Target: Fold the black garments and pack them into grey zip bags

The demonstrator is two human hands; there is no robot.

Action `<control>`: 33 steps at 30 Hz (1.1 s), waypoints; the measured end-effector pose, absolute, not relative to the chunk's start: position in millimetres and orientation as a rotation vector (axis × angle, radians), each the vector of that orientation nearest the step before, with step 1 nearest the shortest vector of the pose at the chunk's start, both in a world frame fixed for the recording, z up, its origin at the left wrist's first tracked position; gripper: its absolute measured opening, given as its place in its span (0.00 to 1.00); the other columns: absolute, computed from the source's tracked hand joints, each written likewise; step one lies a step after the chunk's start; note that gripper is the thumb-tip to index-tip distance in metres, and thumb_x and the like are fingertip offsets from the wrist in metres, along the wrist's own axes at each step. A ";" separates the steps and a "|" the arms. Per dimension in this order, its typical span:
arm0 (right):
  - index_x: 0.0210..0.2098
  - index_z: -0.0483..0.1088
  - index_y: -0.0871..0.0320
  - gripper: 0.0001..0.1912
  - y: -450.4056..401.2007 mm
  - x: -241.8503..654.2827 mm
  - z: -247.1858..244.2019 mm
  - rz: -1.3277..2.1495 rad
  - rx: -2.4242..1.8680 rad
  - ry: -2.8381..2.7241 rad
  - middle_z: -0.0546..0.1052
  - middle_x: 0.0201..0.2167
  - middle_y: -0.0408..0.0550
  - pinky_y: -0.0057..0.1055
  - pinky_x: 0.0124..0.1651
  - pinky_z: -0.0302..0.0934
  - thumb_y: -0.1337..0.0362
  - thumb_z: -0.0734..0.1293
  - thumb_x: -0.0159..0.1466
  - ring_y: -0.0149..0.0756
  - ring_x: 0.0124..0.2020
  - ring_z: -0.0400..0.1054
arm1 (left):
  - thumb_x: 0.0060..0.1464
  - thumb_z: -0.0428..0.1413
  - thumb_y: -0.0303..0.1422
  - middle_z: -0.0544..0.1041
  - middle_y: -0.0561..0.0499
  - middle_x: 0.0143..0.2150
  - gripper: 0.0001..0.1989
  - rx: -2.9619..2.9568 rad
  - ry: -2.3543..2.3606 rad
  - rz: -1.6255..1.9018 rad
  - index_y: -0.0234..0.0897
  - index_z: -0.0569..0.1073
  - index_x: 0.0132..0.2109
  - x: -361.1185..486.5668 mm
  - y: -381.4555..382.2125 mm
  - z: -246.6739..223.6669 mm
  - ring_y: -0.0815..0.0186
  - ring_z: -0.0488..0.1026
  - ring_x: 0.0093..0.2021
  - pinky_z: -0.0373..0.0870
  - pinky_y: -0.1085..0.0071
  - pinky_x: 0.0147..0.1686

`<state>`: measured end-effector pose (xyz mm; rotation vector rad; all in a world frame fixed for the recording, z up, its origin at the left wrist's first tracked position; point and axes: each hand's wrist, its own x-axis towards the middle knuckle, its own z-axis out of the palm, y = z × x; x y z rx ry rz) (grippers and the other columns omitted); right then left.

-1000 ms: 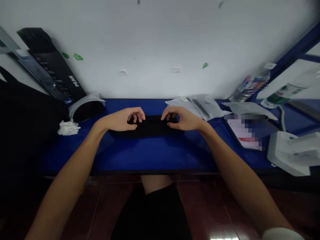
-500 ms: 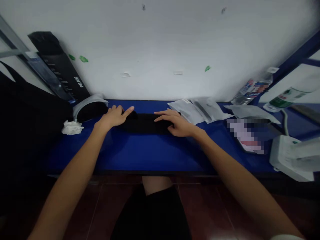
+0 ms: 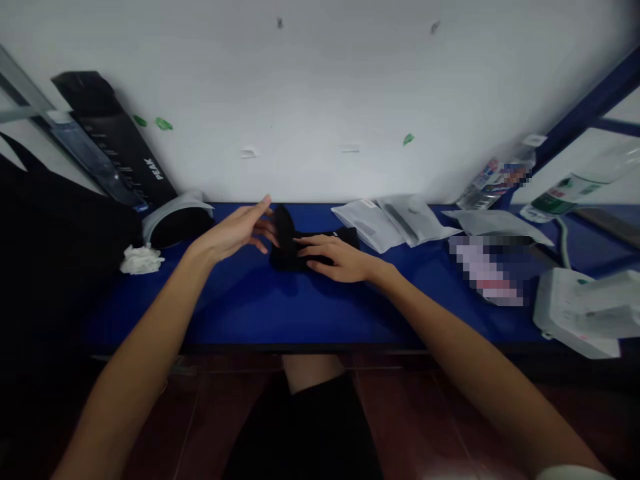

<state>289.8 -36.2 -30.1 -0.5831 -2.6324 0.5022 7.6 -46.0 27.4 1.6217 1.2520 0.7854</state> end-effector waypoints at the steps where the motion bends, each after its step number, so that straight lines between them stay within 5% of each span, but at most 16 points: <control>1: 0.57 0.80 0.54 0.17 -35.5 289.1 -30.4 0.504 -0.575 -2.639 0.79 0.65 0.56 0.53 0.71 0.63 0.65 0.64 0.73 0.51 0.67 0.72 | 0.66 0.47 0.68 0.86 0.36 0.48 0.39 1.644 1.193 0.755 0.38 0.82 0.50 13.3 -47.1 25.2 0.54 0.83 0.41 0.76 0.65 0.31; 8: 0.34 0.78 0.53 0.15 -28.7 296.8 -25.6 0.363 -0.865 -2.320 0.85 0.41 0.49 0.45 0.57 0.69 0.75 0.62 0.61 0.46 0.45 0.78 | 0.63 0.61 0.50 0.85 0.49 0.39 0.19 2.240 1.251 0.622 0.41 0.86 0.47 30.5 -40.9 -4.8 0.65 0.71 0.30 0.67 0.67 0.32; 14: 0.48 0.80 0.52 0.12 -30.2 300.9 -22.4 0.362 -0.704 -2.362 0.82 0.56 0.53 0.51 0.64 0.64 0.64 0.64 0.71 0.50 0.58 0.75 | 0.62 0.61 0.44 0.81 0.52 0.35 0.13 2.276 1.360 0.618 0.42 0.83 0.45 36.9 -42.5 -10.1 0.65 0.71 0.29 0.65 0.65 0.33; 22: 0.53 0.83 0.52 0.14 -27.0 296.6 -33.1 0.354 -0.833 -2.511 0.81 0.61 0.55 0.58 0.67 0.61 0.58 0.67 0.74 0.54 0.62 0.74 | 0.51 0.67 0.61 0.79 0.47 0.37 0.37 2.102 1.843 0.633 0.42 0.65 0.55 20.7 -41.7 -18.4 0.51 0.79 0.39 0.70 0.61 0.38; 27: 0.64 0.78 0.49 0.20 -27.8 300.2 -33.1 0.446 -0.731 -2.559 0.76 0.69 0.54 0.60 0.71 0.57 0.55 0.67 0.75 0.54 0.68 0.70 | 0.54 0.69 0.47 0.76 0.50 0.36 0.37 1.950 1.819 0.640 0.42 0.59 0.61 17.8 -41.6 -8.8 0.53 0.79 0.35 0.72 0.61 0.36; 33: 0.56 0.82 0.51 0.16 -26.4 299.1 -36.3 0.407 -0.690 -2.552 0.79 0.64 0.54 0.59 0.70 0.57 0.55 0.67 0.75 0.54 0.67 0.71 | 0.48 0.70 0.30 0.72 0.51 0.40 0.34 1.959 1.987 1.055 0.44 0.62 0.58 19.4 -45.1 7.5 0.51 0.79 0.42 0.74 0.58 0.41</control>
